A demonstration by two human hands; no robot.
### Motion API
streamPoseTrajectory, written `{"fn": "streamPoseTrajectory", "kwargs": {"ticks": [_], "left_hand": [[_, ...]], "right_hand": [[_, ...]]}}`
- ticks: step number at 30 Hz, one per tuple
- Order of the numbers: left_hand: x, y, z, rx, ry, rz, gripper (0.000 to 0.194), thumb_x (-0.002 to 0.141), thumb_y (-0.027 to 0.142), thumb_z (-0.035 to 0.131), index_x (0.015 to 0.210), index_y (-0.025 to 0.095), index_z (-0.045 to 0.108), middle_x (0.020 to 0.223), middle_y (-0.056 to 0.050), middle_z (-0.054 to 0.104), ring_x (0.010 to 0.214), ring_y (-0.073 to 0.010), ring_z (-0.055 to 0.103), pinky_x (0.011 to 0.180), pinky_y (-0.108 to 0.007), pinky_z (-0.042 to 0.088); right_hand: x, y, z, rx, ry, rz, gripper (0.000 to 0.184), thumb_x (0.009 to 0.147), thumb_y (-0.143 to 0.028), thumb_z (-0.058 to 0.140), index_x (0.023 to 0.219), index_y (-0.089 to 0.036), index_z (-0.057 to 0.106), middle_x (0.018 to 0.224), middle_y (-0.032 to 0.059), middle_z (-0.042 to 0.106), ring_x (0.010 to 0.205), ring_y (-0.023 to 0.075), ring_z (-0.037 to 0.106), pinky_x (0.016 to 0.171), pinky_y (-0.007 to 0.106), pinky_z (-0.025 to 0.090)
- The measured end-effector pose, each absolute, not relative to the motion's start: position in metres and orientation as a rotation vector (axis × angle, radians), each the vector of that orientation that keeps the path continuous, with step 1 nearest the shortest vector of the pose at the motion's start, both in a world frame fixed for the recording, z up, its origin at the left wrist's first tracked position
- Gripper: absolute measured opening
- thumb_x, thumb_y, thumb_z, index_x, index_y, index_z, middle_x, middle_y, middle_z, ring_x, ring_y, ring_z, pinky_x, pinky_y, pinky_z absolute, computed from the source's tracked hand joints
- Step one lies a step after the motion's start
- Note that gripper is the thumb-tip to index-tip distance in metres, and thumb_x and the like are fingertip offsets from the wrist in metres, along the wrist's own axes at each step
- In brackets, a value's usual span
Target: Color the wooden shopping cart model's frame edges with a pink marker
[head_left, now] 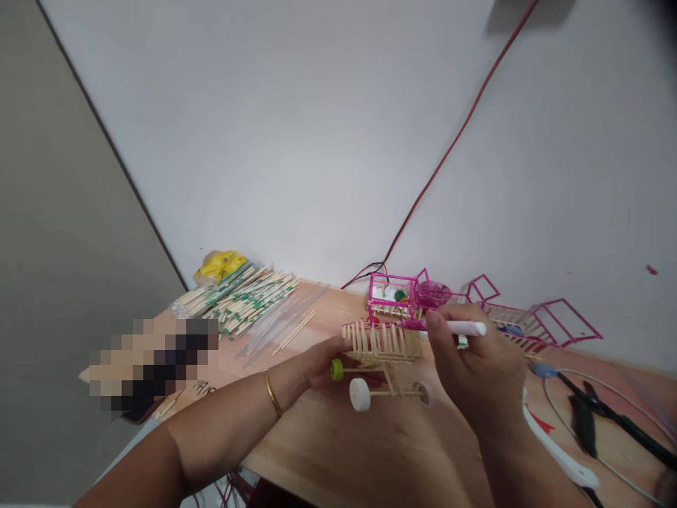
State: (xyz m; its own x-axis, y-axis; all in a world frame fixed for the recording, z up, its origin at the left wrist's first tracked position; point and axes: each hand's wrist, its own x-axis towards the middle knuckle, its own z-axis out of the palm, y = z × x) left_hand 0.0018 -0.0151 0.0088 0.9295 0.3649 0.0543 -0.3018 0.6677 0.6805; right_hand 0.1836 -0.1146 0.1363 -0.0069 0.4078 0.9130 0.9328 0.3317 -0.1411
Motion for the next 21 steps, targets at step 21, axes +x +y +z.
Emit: {"fn": "streamPoseTrajectory", "kwargs": {"ticks": [21], "left_hand": [[0.0023,-0.0142,0.0066,0.733,0.114,0.404,0.055,0.075,0.039,0.071,0.12,0.007,0.065,0.104,-0.015,0.077,0.09,-0.0272,0.074,0.091,-0.04,0.05]], "right_hand": [[0.1804,-0.118,0.1397,-1.246,-1.609,-0.586,0.023,0.095,-0.034,0.054,0.078,-0.021,0.062,0.069,0.0009,0.066,0.061,0.0133,0.06,0.059,0.026,0.043]]}}
